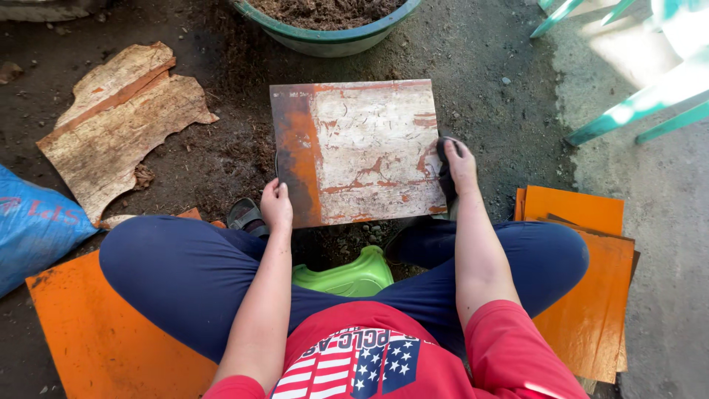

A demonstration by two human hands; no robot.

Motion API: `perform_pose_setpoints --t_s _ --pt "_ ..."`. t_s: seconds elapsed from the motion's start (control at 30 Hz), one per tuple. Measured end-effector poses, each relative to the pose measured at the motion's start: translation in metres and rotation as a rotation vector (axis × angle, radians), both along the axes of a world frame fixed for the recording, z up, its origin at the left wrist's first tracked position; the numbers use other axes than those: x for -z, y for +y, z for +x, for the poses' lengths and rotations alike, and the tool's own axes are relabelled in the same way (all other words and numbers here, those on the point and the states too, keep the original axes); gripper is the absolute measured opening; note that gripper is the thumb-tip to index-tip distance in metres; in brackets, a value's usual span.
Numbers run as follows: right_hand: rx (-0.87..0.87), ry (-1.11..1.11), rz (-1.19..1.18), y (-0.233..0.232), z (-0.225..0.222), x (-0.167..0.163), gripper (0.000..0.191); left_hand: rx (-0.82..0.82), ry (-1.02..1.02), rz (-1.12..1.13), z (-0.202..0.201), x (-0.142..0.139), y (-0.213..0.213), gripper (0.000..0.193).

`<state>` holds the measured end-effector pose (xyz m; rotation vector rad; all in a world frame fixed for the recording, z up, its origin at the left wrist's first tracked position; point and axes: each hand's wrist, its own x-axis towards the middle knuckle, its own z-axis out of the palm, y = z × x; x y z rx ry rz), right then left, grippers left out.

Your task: The person sits on a small stool and wipes orange square tiles with a dark cloth. They handle each tile one at a time, wiping both sides and edges, then place the cleaned tiles into a stack.

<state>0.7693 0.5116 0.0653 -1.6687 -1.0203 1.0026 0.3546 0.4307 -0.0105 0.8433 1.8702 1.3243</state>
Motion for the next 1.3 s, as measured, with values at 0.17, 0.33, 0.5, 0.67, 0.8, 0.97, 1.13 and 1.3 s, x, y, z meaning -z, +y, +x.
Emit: perform_pose_setpoints --t_s 0.17,0.33,0.5,0.67,0.8,0.97,1.13,1.3 --pt "-0.215 -0.199 0.051 0.000 -0.030 -0.010 0.032 -0.253 -0.040 0.082 -0.003 -0.028 0.006 0.025" --pt "-0.186 0.151 0.066 0.012 -0.036 -0.021 0.054 -0.111 0.323 0.451 0.009 -0.087 0.018 0.021" --pt "-0.044 0.393 -0.136 0.010 -0.031 -0.022 0.099 -0.078 0.388 0.362 0.016 -0.130 0.044 0.018" --pt "0.018 0.685 -0.294 0.004 -0.027 -0.015 0.091 0.024 0.389 0.463 0.013 -0.117 0.039 0.015" --pt "-0.118 0.641 -0.404 0.005 -0.026 0.002 0.080 0.047 0.395 0.512 0.003 -0.102 0.029 0.012" --pt "-0.208 0.414 -0.222 0.019 -0.024 0.009 0.063 0.103 0.345 0.561 -0.016 -0.113 0.016 0.008" --pt "-0.217 0.341 0.266 0.042 0.006 -0.074 0.049 0.116 0.166 0.763 -0.036 -0.141 0.034 0.004" --pt "-0.295 -0.247 0.643 0.050 0.037 -0.171 0.045 0.136 -0.115 0.824 -0.046 -0.133 0.065 0.003"
